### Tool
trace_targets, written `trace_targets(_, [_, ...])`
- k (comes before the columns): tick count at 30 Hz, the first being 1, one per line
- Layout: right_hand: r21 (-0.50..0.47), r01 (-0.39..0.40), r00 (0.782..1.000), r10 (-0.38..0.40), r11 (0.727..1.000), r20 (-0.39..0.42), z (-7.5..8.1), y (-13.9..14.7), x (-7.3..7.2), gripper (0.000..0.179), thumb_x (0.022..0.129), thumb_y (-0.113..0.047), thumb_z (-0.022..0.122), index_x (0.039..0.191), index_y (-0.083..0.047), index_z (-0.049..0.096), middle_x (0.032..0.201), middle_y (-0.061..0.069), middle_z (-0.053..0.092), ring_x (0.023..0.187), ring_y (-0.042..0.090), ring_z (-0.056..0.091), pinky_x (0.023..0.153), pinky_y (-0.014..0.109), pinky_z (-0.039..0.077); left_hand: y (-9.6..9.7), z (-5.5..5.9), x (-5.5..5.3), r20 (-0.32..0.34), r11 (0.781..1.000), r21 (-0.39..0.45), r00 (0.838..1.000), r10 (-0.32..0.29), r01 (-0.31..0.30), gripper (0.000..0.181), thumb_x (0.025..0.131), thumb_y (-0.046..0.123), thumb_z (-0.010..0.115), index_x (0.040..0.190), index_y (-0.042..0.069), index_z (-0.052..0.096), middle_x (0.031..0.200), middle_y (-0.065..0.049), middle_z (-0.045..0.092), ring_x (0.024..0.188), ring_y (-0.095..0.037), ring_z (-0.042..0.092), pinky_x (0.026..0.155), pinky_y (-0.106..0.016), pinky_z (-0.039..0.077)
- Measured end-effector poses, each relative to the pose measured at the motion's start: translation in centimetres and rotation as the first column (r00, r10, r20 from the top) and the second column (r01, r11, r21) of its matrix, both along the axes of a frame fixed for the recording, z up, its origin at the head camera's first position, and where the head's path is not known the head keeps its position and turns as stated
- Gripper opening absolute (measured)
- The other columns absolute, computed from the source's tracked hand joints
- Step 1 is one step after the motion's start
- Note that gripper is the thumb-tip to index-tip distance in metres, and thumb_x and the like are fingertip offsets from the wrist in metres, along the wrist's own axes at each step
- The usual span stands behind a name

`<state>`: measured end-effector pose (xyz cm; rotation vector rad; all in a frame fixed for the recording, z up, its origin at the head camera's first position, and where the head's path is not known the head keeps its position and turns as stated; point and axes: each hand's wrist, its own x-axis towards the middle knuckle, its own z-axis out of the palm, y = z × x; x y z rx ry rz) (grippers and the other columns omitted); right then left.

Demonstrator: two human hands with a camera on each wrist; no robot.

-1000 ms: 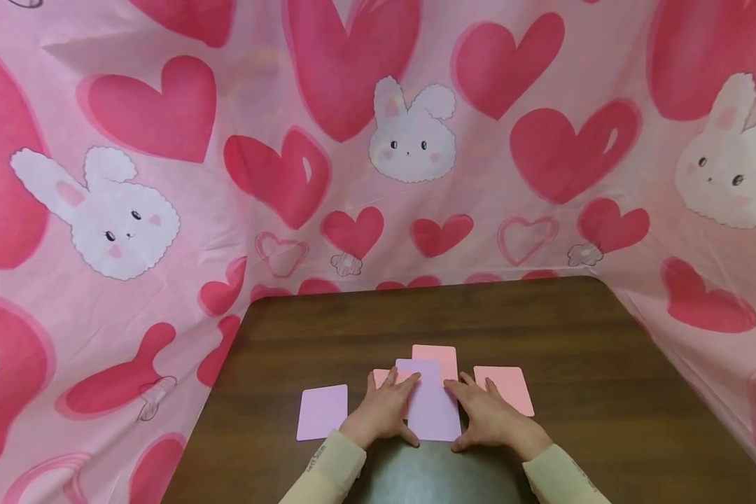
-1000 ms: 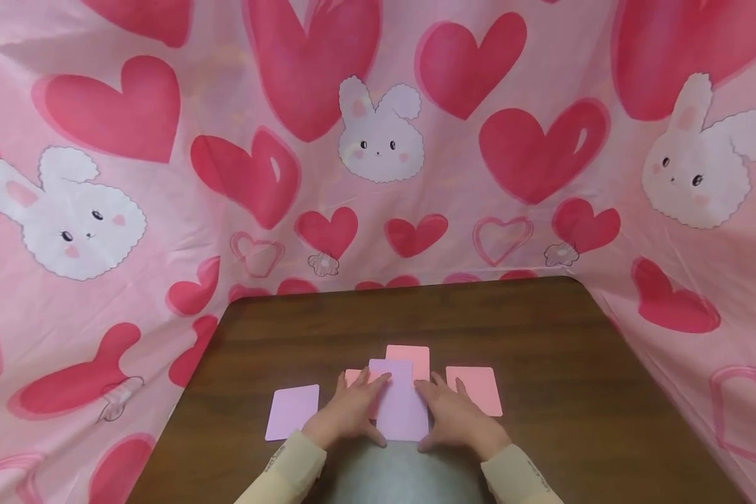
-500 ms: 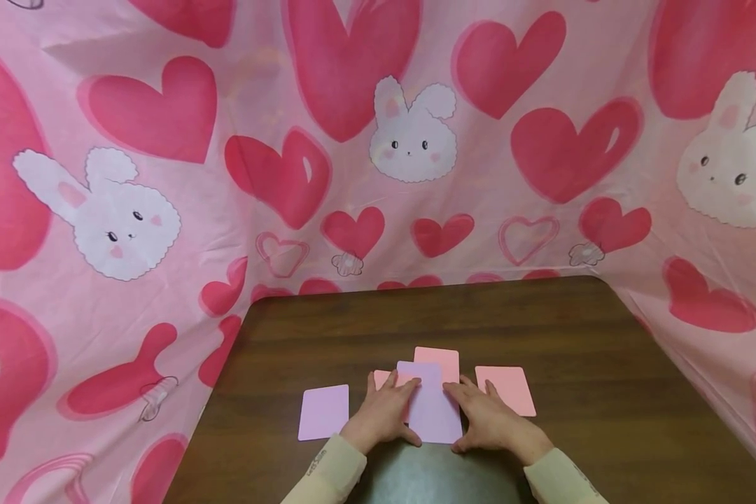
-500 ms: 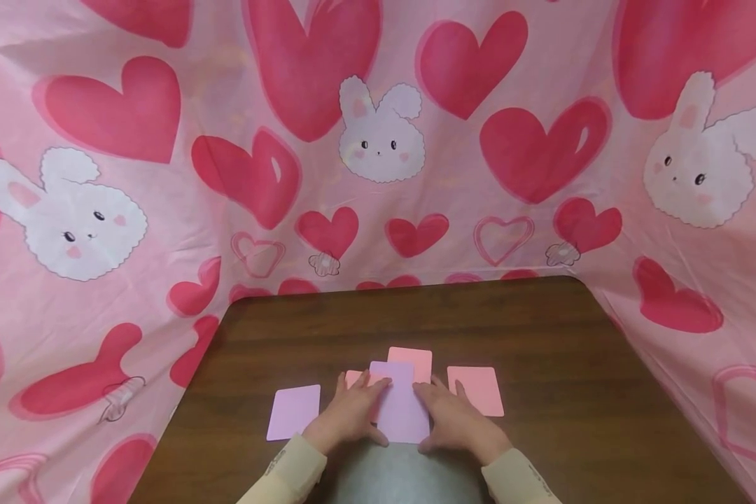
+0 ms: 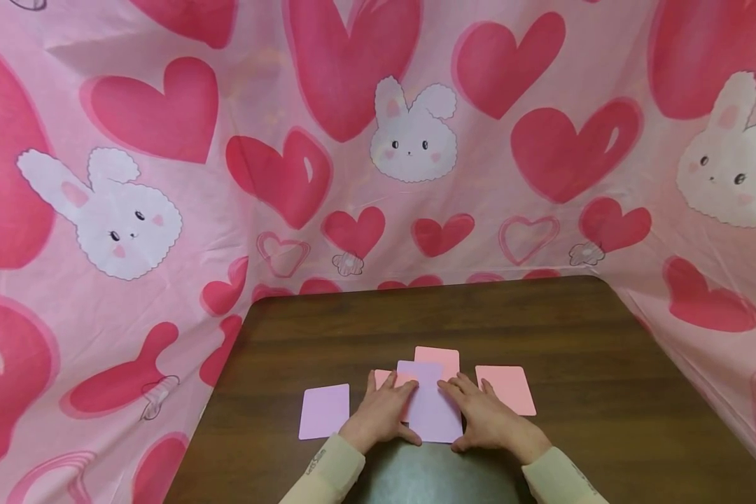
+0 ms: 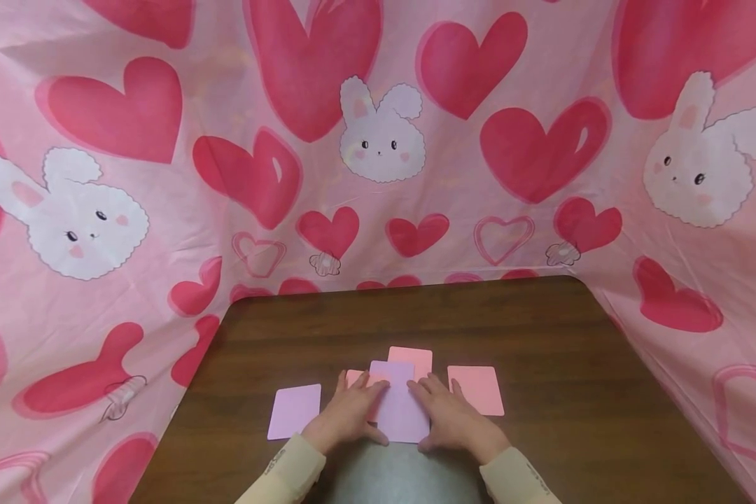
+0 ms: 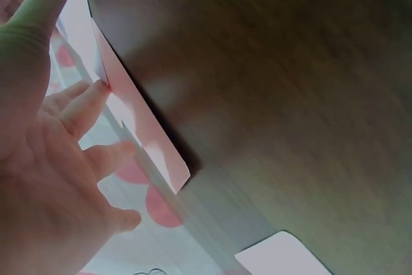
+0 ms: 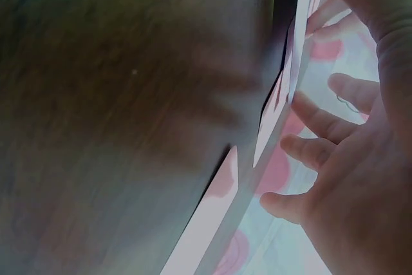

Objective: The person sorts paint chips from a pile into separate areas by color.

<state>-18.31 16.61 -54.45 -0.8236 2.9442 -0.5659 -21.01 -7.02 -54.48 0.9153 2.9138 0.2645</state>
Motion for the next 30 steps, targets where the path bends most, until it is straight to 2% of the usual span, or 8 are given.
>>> trace_targets(3, [-0.001, -0.006, 1.0, 0.005, 1.0, -0.009, 0.1, -0.1, 0.0, 0.1, 0.057, -0.044, 0.089, 0.141, -0.011, 0.045, 0.137, 0.009, 0.047, 0.132, 0.033, 0.04, 0.1, 0.07, 0.026, -0.2, 0.0, 0.0, 0.001, 1.0, -0.008, 1.0, -0.009, 0.009, 0.101, 0.056, 0.068, 0.079, 0.139, 0.018, 0.05, 0.14, 0.004, 0.053, 0.137, -0.035, 0.037, 0.106, -0.07, 0.014])
trace_targets(9, [-0.025, -0.004, 0.999, 0.005, 1.0, 0.033, 0.5, -0.2, 0.0, 0.099, 0.06, -0.045, 0.088, 0.141, -0.01, 0.044, 0.141, 0.009, 0.046, 0.135, 0.038, 0.036, 0.099, 0.073, 0.023, -0.6, 0.3, 0.0, 0.003, 1.0, -0.01, 1.0, -0.015, 0.015, 0.108, 0.054, 0.067, 0.081, 0.144, 0.019, 0.044, 0.143, 0.002, 0.05, 0.14, -0.034, 0.031, 0.107, -0.069, 0.012])
trace_targets(15, [-0.041, -0.017, 1.0, 0.018, 0.999, 0.021, 1.6, -1.2, -0.7, 0.1, 0.061, -0.047, 0.087, 0.143, -0.012, 0.042, 0.144, 0.013, 0.044, 0.137, 0.039, 0.034, 0.101, 0.073, 0.019, -1.9, 2.0, 0.1, -0.048, 1.0, -0.018, 0.999, 0.015, -0.016, 0.113, 0.053, 0.065, 0.084, 0.147, 0.021, 0.037, 0.137, -0.002, 0.056, 0.14, -0.033, 0.031, 0.107, -0.069, 0.012])
trace_targets(22, [-0.113, -0.1, 0.995, 0.099, 0.989, -0.017, 2.6, -4.7, -2.1, 0.099, 0.065, -0.05, 0.084, 0.145, -0.014, 0.039, 0.146, 0.004, 0.044, 0.14, 0.033, 0.032, 0.104, 0.07, 0.021, -6.4, 4.0, 0.1, -0.046, 0.995, 0.024, 0.994, 0.094, -0.093, 0.115, 0.052, 0.058, 0.088, 0.147, 0.02, 0.036, 0.137, 0.0, 0.056, 0.14, -0.035, 0.03, 0.106, -0.072, 0.007])
trace_targets(27, [-0.123, -0.142, 0.99, 0.138, 0.982, -0.037, 2.0, -8.7, -3.3, 0.097, 0.067, -0.056, 0.081, 0.144, -0.013, 0.039, 0.145, 0.003, 0.045, 0.139, 0.033, 0.033, 0.104, 0.07, 0.02, -10.3, 4.7, 0.0, 0.008, 0.987, 0.052, 0.988, 0.154, -0.154, 0.113, 0.052, 0.052, 0.09, 0.146, 0.018, 0.038, 0.138, -0.003, 0.055, 0.142, -0.037, 0.026, 0.106, -0.071, 0.002])
trace_targets(30, [-0.098, -0.157, 0.987, 0.154, 0.983, -0.04, 1.4, -11.2, -3.8, 0.097, 0.068, -0.058, 0.079, 0.145, -0.015, 0.039, 0.146, 0.001, 0.045, 0.14, 0.032, 0.033, 0.103, 0.072, 0.018, -12.6, 4.7, 0.0, 0.051, 0.979, 0.062, 0.98, 0.193, -0.196, 0.11, 0.052, 0.048, 0.091, 0.144, 0.015, 0.041, 0.139, -0.005, 0.054, 0.141, -0.039, 0.025, 0.105, -0.072, 0.001])
